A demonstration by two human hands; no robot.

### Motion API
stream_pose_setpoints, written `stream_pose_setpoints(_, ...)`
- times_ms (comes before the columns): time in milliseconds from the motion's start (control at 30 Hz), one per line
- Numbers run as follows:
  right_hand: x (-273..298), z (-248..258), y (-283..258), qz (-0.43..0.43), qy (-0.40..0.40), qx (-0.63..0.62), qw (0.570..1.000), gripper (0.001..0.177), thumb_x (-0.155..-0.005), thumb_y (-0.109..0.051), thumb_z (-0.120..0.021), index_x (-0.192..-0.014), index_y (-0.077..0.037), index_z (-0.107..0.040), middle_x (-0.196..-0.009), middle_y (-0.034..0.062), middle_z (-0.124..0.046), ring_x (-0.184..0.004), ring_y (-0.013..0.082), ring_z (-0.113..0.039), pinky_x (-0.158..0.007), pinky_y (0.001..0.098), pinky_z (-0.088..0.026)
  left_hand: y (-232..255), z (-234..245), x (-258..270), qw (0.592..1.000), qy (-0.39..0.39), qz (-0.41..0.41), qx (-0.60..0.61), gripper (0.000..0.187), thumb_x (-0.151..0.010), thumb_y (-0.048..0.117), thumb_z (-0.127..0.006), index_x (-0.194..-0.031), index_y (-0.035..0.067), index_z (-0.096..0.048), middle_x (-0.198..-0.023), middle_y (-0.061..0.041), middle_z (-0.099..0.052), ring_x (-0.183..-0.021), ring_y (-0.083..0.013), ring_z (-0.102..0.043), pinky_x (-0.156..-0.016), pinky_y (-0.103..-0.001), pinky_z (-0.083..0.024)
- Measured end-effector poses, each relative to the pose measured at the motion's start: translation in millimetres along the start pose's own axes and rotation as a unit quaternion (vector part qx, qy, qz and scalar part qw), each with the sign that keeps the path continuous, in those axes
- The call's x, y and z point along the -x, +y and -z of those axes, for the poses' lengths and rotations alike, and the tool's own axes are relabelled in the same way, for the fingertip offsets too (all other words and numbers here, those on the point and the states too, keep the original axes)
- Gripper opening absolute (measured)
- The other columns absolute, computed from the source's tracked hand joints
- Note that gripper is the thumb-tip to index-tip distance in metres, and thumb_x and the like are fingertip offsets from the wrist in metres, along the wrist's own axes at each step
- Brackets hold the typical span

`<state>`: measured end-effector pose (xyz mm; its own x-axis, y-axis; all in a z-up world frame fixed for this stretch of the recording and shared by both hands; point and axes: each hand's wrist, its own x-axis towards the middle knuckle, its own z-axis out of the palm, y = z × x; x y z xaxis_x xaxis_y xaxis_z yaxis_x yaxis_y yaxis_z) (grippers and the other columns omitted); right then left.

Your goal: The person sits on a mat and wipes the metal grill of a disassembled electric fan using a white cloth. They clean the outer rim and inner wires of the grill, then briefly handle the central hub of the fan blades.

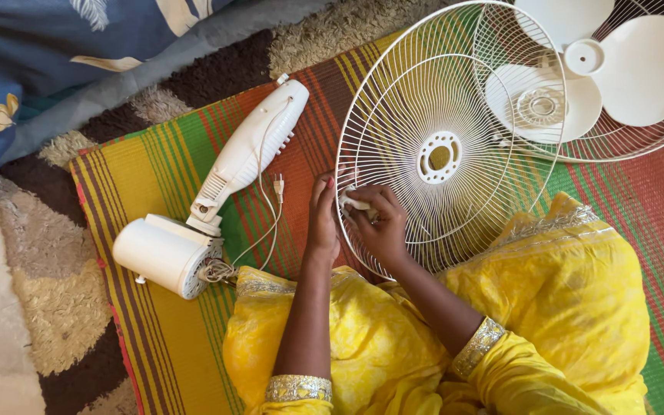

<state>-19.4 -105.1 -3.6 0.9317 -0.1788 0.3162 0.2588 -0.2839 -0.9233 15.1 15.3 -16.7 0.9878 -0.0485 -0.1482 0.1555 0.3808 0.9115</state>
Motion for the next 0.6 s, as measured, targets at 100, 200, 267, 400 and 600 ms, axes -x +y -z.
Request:
stream_pose_setpoints(100, 4, -4, -8, -0.028, 0.009, -0.027, 0.999, 0.029, -0.085, 0.003, -0.079, -0.112, -0.006, -0.075, -0.107, 0.0073, -0.067, -0.097, 0.0173, -0.071, -0.081, 0.0281, -0.057, 0, 1, 1, 0.997, -0.009, 0.032, 0.063, 0.043, -0.102, 0.047, -0.057, -0.123, 0.009, -0.058, -0.110, -0.004, -0.065, -0.100, -0.0139, -0.062, -0.088, -0.031, -0.050)
stream_pose_setpoints(200, 7, -5, -17, -0.029, -0.013, -0.008, 0.999, 0.029, -0.088, 0.002, -0.076, -0.115, -0.005, -0.074, -0.107, 0.0076, -0.066, -0.097, 0.0160, -0.069, -0.082, 0.0279, -0.055, -3, 4, -2, 0.998, -0.012, 0.030, 0.060, 0.047, -0.102, 0.049, -0.059, -0.127, 0.008, -0.059, -0.106, -0.003, -0.064, -0.092, -0.0112, -0.059, -0.079, -0.027, -0.048)
stream_pose_setpoints(267, 9, -4, -22, -0.040, -0.025, -0.013, 0.999, 0.027, -0.092, 0.001, -0.074, -0.118, -0.005, -0.073, -0.106, 0.0074, -0.064, -0.094, 0.0152, -0.066, -0.081, 0.0285, -0.054, -6, 5, -3, 0.996, -0.020, 0.019, 0.081, 0.050, -0.102, 0.050, -0.061, -0.129, 0.007, -0.058, -0.108, -0.004, -0.064, -0.095, -0.0115, -0.060, -0.081, -0.028, -0.049)
stream_pose_setpoints(400, 12, -1, -23, -0.104, -0.063, -0.050, 0.991, 0.026, -0.095, -0.001, -0.070, -0.121, -0.004, -0.072, -0.107, 0.0063, -0.062, -0.088, 0.0133, -0.061, -0.072, 0.0281, -0.052, -6, 8, -5, 0.997, -0.041, 0.009, 0.061, 0.058, -0.099, 0.055, -0.061, -0.132, 0.007, -0.058, -0.108, -0.005, -0.065, -0.096, -0.0132, -0.064, -0.083, -0.030, -0.054)
stream_pose_setpoints(600, 19, -3, -14, -0.116, -0.041, -0.173, 0.977, 0.022, -0.097, -0.002, -0.068, -0.119, -0.002, -0.069, -0.110, 0.0047, -0.063, -0.092, 0.0100, -0.064, -0.077, 0.0248, -0.054, 1, 4, -3, 0.999, -0.035, 0.015, 0.025, 0.062, -0.096, 0.059, -0.062, -0.133, 0.009, -0.059, -0.110, -0.007, -0.068, -0.098, -0.0166, -0.067, -0.084, -0.033, -0.056)
